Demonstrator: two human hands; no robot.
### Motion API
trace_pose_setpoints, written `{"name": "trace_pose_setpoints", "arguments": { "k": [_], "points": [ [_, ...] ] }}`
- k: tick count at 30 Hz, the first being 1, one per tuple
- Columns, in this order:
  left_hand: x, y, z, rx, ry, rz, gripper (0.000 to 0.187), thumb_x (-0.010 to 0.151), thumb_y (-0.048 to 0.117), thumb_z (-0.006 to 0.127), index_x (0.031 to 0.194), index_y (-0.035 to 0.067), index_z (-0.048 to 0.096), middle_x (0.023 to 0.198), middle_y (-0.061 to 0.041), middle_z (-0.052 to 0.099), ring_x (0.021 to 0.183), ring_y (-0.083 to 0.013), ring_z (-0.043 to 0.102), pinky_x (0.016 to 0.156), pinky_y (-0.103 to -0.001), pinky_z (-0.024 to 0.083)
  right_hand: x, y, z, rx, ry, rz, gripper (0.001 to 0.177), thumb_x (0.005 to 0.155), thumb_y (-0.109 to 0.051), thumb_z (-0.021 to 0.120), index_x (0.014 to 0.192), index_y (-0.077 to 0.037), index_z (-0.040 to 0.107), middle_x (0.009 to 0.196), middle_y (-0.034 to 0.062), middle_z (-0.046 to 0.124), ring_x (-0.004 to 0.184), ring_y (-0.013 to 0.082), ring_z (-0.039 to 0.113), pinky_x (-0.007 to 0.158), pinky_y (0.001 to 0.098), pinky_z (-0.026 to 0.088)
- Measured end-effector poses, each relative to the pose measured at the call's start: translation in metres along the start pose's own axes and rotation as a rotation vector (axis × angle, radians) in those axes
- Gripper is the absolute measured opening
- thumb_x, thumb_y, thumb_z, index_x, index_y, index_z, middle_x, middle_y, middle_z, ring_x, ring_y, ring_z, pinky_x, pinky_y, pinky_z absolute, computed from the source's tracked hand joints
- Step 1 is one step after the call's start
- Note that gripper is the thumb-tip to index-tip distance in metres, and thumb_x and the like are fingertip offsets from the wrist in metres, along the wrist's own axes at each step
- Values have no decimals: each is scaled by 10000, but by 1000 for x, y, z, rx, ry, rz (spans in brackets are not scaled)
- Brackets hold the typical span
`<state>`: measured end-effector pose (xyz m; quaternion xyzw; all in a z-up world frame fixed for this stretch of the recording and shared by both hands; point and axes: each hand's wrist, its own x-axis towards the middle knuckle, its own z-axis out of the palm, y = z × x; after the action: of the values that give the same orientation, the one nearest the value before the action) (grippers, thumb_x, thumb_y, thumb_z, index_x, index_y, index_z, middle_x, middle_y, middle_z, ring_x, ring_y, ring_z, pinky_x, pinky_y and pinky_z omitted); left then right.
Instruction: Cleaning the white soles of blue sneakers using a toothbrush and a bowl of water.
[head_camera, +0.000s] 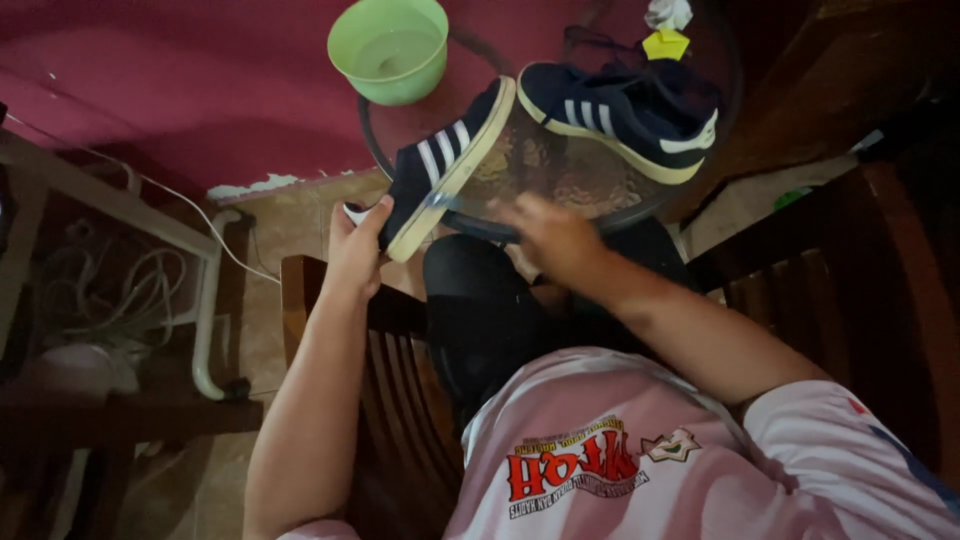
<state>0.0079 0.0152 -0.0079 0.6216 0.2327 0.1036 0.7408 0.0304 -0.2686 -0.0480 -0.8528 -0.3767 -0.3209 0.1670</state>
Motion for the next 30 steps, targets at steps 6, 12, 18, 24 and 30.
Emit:
{"name": "trace_pose_setpoints", "arguments": {
  "k": [6,12,18,24,30],
  "points": [
    [2,4,2,-14,32,7,395,902,264,820,1015,93,483,735,-34,542,592,-215,682,483,-378,648,-3,125,37,-350,94,90,436,947,-314,533,1361,-377,655,1078,-108,595,768,127,679,669,263,557],
    [12,-4,-6,23,-10,66,432,910,252,822,1060,70,460,749,-46,527,599,-206,664,453,-348,609,3,54,17,-134,111,-103,421,970,-169,494,1318,-254,714,999,40,659,704,247,669,624,314,551],
    [18,-3,-6,10,48,52,430,889,235,831,1078,63,486,734,-65,563,580,-221,672,455,-365,621,0,124,53,-192,98,110,438,961,-246,550,1381,-296,662,1043,15,656,760,260,712,655,378,592],
    [13,-2,0,2,45,89,393,883,196,832,1028,80,486,690,-37,538,536,-180,619,420,-285,549,30,139,21,73,27,207,378,977,-112,578,1318,-187,722,871,17,660,730,279,703,569,368,578],
    [42,-27,-12,59,41,128,379,885,196,829,1005,89,487,693,-21,504,532,-164,609,408,-237,522,13,92,2,28,-96,157,406,971,-164,547,1352,-234,667,1020,77,672,814,377,702,691,505,601]
  ]
}}
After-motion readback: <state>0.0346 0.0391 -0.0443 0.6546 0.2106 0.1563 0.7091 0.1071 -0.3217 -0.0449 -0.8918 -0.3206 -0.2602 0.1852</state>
